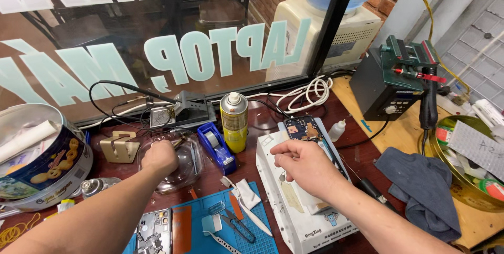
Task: The person cleans a small electronic component with a cotton swab, then places it into a disassembled mobile device chassis. They use a small tool to press and adjust internal parts, then connect a ribbon cable to the motherboard.
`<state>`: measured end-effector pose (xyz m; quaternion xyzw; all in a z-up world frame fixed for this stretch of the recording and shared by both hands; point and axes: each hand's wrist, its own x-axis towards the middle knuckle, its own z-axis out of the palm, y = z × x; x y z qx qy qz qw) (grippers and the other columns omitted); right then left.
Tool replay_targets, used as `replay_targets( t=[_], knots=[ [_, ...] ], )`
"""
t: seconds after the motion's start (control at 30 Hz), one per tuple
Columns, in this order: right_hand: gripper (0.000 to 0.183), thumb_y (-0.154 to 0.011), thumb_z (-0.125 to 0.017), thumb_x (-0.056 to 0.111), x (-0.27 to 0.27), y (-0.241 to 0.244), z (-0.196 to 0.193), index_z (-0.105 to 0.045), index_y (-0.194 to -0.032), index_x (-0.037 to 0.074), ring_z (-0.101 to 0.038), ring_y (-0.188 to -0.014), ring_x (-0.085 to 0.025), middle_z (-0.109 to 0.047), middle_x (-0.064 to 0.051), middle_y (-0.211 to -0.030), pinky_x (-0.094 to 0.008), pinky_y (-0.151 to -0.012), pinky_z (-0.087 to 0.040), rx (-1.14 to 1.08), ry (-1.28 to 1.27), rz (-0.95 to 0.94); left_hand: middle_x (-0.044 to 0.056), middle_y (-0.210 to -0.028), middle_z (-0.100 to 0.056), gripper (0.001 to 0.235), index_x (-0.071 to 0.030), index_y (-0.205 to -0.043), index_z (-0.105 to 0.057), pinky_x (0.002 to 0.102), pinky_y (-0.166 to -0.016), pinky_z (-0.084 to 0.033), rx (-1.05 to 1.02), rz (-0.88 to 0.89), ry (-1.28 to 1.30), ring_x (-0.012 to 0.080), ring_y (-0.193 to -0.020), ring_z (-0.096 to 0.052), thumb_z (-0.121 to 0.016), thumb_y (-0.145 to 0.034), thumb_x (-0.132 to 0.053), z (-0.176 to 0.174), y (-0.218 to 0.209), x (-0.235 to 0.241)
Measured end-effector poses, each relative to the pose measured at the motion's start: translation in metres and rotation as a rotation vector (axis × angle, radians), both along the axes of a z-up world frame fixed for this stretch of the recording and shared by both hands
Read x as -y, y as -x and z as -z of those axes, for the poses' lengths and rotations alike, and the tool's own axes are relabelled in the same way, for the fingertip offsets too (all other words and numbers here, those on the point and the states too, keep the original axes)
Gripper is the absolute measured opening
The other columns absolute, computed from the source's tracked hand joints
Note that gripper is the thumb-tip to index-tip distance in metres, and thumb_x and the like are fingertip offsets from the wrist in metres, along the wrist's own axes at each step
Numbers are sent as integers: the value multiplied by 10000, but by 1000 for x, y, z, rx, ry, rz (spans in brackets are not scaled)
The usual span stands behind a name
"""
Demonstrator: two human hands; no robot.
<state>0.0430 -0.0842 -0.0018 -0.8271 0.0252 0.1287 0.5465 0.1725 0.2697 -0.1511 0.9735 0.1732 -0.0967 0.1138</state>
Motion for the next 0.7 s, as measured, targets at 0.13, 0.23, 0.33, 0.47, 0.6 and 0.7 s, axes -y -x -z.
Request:
replay_targets(
  t=[0.13, 0.23, 0.33, 0.47, 0.6, 0.7],
  knots=[
    [300, -895, -667, 129, 1, 10, -6, -750, -1154, 3, -600, -613, -87, -725, -38, -818, -258, -594, -534, -12, 27, 22, 181, -1295, -708, 270, -39, -1167, -760, 459, -979, -579, -15, -5, 36, 361, -1200, -689, -634, -939, -106, -5, -2, 5],
    [306, -901, -658, 144, 0, 14, -15, -747, -1169, 26, -607, -619, -83, -736, -35, -808, -253, -594, -537, -30, 66, 19, 177, -1285, -713, 274, -38, -1173, -747, 453, -981, -577, -59, -89, 83, 357, -1199, -692, -670, -930, -140, -13, 0, 6],
    [315, -901, -645, 147, -1, 19, -22, -741, -1181, 38, -612, -621, -82, -758, -18, -835, -245, -591, -538, -43, 56, 12, 213, -1230, -708, 327, -1, -1162, -737, 443, -941, -567, -70, -174, 170, 362, -1140, -693, -745, -895, -189, -26, 19, 4],
    [325, -891, -657, 132, -7, 21, -30, -757, -1179, 20, -598, -626, -86, -730, -28, -830, -258, -537, -474, -50, -41, -35, 201, -939, -722, 248, 54, -1064, -777, 426, -643, -503, 3, -242, 522, 284, -786, -660, -741, -883, -111, -67, 59, 12],
    [331, -929, -642, 222, -22, 20, -41, -703, -1221, 77, -608, -644, -103, -719, -17, -864, -265, -527, -487, -138, -89, -85, 46, -650, -594, 104, 1, -964, -716, 291, -434, -350, -106, -140, 1136, 127, -507, -488, -700, -888, -68, -133, 105, 44],
    [361, -975, -626, 320, -23, 21, -42, -616, -1289, 144, -605, -679, -117, -708, -2, -922, -276, -553, -503, -235, -269, -56, 42, -603, -564, 102, -37, -944, -709, 278, -410, -354, -193, -38, 1282, 127, -461, -498, -674, -904, -124, -168, 130, 106]
  ],
)
